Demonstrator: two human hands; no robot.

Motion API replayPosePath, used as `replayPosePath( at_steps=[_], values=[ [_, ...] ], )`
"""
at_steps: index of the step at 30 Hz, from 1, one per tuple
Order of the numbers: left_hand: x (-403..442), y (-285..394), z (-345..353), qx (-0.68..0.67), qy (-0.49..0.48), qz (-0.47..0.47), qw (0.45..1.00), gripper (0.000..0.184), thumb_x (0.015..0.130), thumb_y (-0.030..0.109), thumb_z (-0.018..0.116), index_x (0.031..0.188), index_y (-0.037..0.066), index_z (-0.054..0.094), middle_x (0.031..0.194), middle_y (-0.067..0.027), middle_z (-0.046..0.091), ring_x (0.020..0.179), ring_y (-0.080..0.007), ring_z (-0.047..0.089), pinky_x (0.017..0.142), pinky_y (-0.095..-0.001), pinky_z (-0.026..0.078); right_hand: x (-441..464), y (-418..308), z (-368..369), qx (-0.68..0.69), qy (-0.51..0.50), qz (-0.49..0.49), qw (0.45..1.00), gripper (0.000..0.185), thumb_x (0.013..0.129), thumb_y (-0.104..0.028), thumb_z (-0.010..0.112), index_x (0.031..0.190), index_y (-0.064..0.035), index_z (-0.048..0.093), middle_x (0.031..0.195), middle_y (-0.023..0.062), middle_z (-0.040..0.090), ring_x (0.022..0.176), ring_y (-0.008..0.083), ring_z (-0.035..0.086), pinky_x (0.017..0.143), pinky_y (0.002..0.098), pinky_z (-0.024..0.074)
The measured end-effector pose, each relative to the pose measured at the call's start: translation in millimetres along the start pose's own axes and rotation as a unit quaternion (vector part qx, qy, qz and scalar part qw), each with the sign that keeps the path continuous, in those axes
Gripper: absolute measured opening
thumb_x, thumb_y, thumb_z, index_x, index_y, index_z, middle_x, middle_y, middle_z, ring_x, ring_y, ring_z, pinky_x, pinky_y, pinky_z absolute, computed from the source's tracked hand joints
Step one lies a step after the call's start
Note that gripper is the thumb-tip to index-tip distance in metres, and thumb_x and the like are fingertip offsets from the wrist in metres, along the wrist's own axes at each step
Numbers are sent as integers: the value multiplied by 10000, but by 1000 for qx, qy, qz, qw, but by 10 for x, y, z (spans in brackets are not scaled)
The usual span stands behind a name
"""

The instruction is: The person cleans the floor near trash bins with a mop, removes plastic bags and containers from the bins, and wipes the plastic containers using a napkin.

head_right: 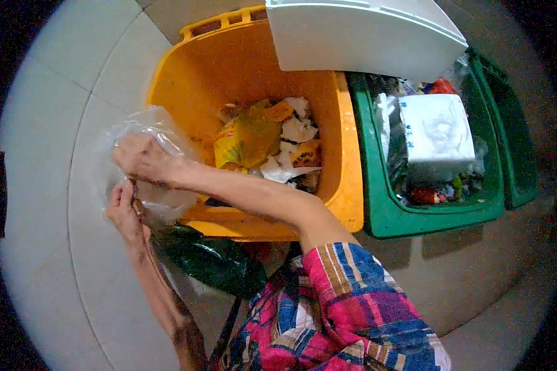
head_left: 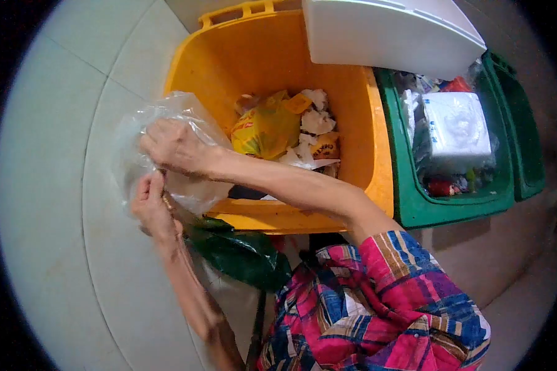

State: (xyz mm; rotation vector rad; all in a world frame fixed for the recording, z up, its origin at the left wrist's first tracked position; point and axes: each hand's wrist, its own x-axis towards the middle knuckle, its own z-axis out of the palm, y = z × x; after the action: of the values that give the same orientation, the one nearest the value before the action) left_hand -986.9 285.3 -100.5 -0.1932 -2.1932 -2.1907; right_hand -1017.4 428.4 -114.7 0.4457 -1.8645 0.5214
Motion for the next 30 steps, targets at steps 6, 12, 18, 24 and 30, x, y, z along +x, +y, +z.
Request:
replayPosePath(
  at_steps=[6,12,18,24,30],
  values=[
    [48,204,86,214,-24,101,971,141,806,157,636,782,23,598,642,20,533,532,-76,470,472,-228,364,215,-28,-353,57,-158,107,980,255,718,-48,622,949,-4,522,941,200,569,894,350,573,745,394,485],
    [187,138,263,489,75,195,847,255,766,200,599,959,36,625,816,-198,642,762,-342,631,676,-401,478,233,64,-400,38,-213,150,965,318,704,-8,633,990,-11,495,1048,196,544,1001,366,526,826,425,459],
    [81,305,267,499,8,201,843,261,752,96,566,999,39,629,792,-202,637,709,-344,626,653,-411,478,25,395,-396,9,-248,227,942,274,742,-7,601,1007,-3,529,1012,194,574,917,354,568,759,407,488],
    [44,300,5,422,-9,154,893,234,756,40,541,966,-13,629,741,-194,631,626,-293,609,591,-373,459,-71,812,-472,72,-366,336,865,182,786,-17,582,965,-4,608,945,163,625,773,299,609,709,369,504],
    [-80,231,-2,310,20,133,941,208,769,36,567,953,-20,645,638,6,544,564,-62,459,502,-225,376,-478,1220,-231,54,-305,364,878,247,661,-81,610,899,-19,640,866,200,622,856,369,591,756,440,462]
  ],
)
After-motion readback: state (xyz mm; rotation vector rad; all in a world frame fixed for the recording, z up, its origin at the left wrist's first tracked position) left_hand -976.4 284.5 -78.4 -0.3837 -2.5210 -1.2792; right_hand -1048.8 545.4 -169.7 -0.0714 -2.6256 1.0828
